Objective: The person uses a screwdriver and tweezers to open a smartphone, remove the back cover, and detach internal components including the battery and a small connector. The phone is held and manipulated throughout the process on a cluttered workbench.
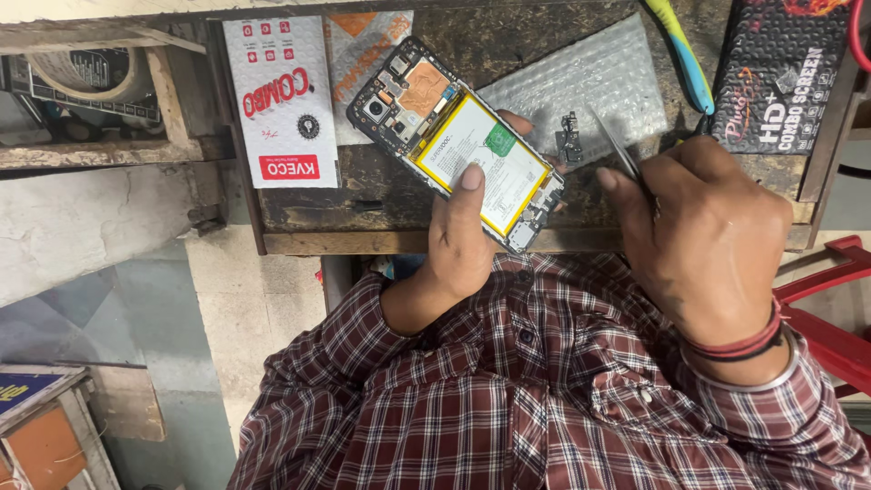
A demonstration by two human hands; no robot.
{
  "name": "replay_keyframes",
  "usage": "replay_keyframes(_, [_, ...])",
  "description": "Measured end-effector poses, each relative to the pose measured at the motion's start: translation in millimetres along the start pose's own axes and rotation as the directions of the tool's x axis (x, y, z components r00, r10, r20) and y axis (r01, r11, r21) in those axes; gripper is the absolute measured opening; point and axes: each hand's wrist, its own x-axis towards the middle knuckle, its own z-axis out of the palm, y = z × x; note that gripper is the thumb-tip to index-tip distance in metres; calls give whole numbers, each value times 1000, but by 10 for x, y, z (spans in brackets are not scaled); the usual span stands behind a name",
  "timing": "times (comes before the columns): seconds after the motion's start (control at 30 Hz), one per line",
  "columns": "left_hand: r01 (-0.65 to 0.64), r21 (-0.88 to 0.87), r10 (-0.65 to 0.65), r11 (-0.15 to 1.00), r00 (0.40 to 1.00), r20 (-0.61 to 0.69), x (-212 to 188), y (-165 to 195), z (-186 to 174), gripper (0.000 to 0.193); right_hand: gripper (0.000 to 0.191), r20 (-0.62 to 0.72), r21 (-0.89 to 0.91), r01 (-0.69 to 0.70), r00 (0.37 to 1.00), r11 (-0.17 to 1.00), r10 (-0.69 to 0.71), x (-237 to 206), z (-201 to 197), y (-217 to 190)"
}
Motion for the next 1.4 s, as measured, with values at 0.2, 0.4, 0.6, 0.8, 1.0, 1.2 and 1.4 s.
replay_keyframes(0.2, [13, 8, -13, 1000, 1000, 14, -4, 14, 3, 54, 19, -75, -134, 20, 997, 991, -30, 82, 95, -49])
replay_keyframes(0.4, [-34, 94, 34, 995, 999, -7, -29, 2, -16, 50, 21, 37, 296, -6, 999, 955, -5, -79, 27, -79])
replay_keyframes(0.6, [-12, 143, 13, 990, 1000, -11, -57, 12, 26, 49, 38, 122, 417, -37, 992, 908, -15, -288, 32, -231])
replay_keyframes(0.8, [-25, 176, 24, 984, 1000, 10, -49, 45, 43, 51, 41, 206, 392, -121, 978, 912, 41, -223, 67, -266])
replay_keyframes(1.0, [-41, 199, 35, 979, 999, 34, -41, 48, 43, 53, 44, 255, 447, -156, 966, 881, 42, -179, 74, -241])
replay_keyframes(1.2, [-40, 226, 31, 973, 999, 43, -46, 46, 35, 53, 44, 237, 458, -173, 969, 872, 68, -216, 81, -250])
replay_keyframes(1.4, [-35, 211, 28, 977, 999, 34, -59, 38, 32, 52, 43, 145, 491, -99, 989, 866, 31, -238, 103, -240])
